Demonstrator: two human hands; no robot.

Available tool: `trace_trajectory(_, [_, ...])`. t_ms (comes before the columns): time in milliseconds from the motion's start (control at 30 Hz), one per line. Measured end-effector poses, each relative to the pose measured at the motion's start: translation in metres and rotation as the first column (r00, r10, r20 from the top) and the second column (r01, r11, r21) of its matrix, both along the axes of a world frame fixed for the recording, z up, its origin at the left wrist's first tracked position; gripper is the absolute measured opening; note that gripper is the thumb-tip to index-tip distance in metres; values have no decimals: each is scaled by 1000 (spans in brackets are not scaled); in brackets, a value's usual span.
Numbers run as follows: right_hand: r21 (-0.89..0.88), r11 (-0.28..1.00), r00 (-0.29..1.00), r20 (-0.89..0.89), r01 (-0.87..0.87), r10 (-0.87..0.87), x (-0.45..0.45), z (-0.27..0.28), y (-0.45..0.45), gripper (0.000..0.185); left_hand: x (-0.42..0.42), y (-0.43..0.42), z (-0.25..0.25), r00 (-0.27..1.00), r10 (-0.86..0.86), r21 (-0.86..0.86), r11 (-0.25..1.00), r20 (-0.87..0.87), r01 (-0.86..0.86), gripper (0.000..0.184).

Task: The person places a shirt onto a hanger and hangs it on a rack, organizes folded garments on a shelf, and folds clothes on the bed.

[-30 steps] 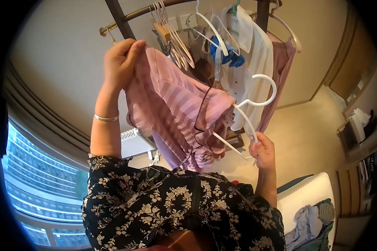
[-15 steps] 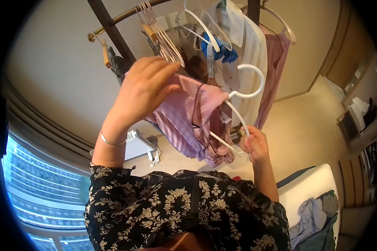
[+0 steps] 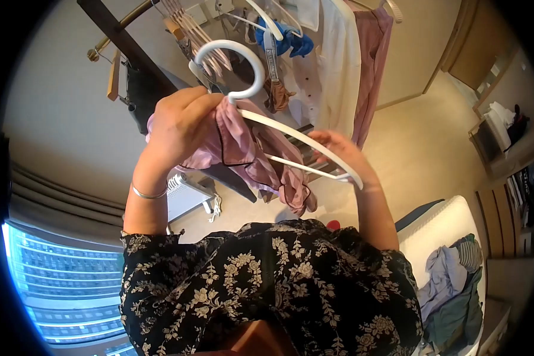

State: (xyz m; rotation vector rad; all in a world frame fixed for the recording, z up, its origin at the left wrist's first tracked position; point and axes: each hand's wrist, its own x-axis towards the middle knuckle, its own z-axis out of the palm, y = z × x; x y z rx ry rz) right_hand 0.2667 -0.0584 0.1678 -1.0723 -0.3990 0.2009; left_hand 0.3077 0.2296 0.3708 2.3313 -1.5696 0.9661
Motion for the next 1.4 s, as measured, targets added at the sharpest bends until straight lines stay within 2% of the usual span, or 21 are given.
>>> trace_trajectory(33, [-166,986,999,42,18,-12,1,4,8,47,0,1,2,1000,12,-58,998,-4,-13,21])
trace_trajectory(67, [-130,991,999,30,-38,42,-8,6,20,52,-1,1,1,1000,-7,-116,993,-9,5,20])
trace_trajectory(167, [-481,834,958,225,270,-180,-22,9,54,48,-5,5,1,999,20,-132,991,-25,-23,20])
trace_trajectory(233, [-524,780,936,269,341,-228,-21,6,57,36,-11,10,-2,999,28,-152,988,-44,-35,20])
trace_trajectory(300, [-386,872,923,-112,301,-368,-18,8,54,22,-14,17,-8,996,49,-222,973,-76,-65,19])
trace_trajectory(367, [-474,834,943,-23,283,-333,-4,0,36,12,-9,29,-19,993,34,-229,972,-113,-59,17])
trace_trajectory(467, [55,957,947,-166,286,-274,-6,26,33,8,-8,38,-31,981,86,-255,958,-175,-130,14])
trace_trajectory(600, [103,869,875,-83,484,-477,20,32,11,9,-2,45,-51,968,183,-257,940,-174,-224,17])
trace_trajectory(700, [81,793,780,140,604,-609,27,37,3,9,4,46,-72,949,246,-293,909,-195,-296,18])
trace_trajectory(767, [-80,642,622,360,763,-695,25,41,4,9,7,44,-81,950,257,-302,905,-174,-300,18])
trace_trajectory(800, [-83,640,621,363,764,-695,25,41,6,9,7,42,-84,944,294,-310,892,-152,-328,18])
trace_trajectory(867, [-129,181,215,757,975,-617,24,40,10,11,7,40,-88,921,375,-303,870,-105,-388,19])
trace_trajectory(1000, [-102,276,273,658,956,-702,25,37,18,13,-2,24,-90,927,369,-195,907,-63,-374,18])
trace_trajectory(1067, [-87,567,561,327,819,-760,11,50,36,13,-5,14,-94,926,366,-214,901,-91,-377,17])
trace_trajectory(1100, [-86,563,557,329,822,-763,1,50,46,13,-5,10,-96,923,366,-235,893,-116,-383,17])
trace_trajectory(1167, [-361,544,624,645,757,-441,-18,50,60,16,-3,9,-100,936,322,-315,882,-141,-350,17])
trace_trajectory(1200, [-356,540,617,650,763,-444,-22,53,60,16,-3,13,-99,941,285,-367,868,-181,-334,18])
trace_trajectory(1267, [-167,370,234,961,914,-145,-29,64,53,21,-2,20,-99,939,239,-434,839,-246,-327,22])
trace_trajectory(1300, [-164,368,231,962,915,-146,-31,70,43,21,-2,24,-98,940,237,-435,840,-244,-324,22])
trace_trajectory(1367, [95,135,-58,964,986,-259,-31,84,21,32,-2,27,-96,940,220,-473,820,-262,-323,25])
trace_trajectory(1400, [94,133,-57,965,987,-257,-29,95,18,32,-3,27,-93,944,204,-476,823,-259,-309,26])
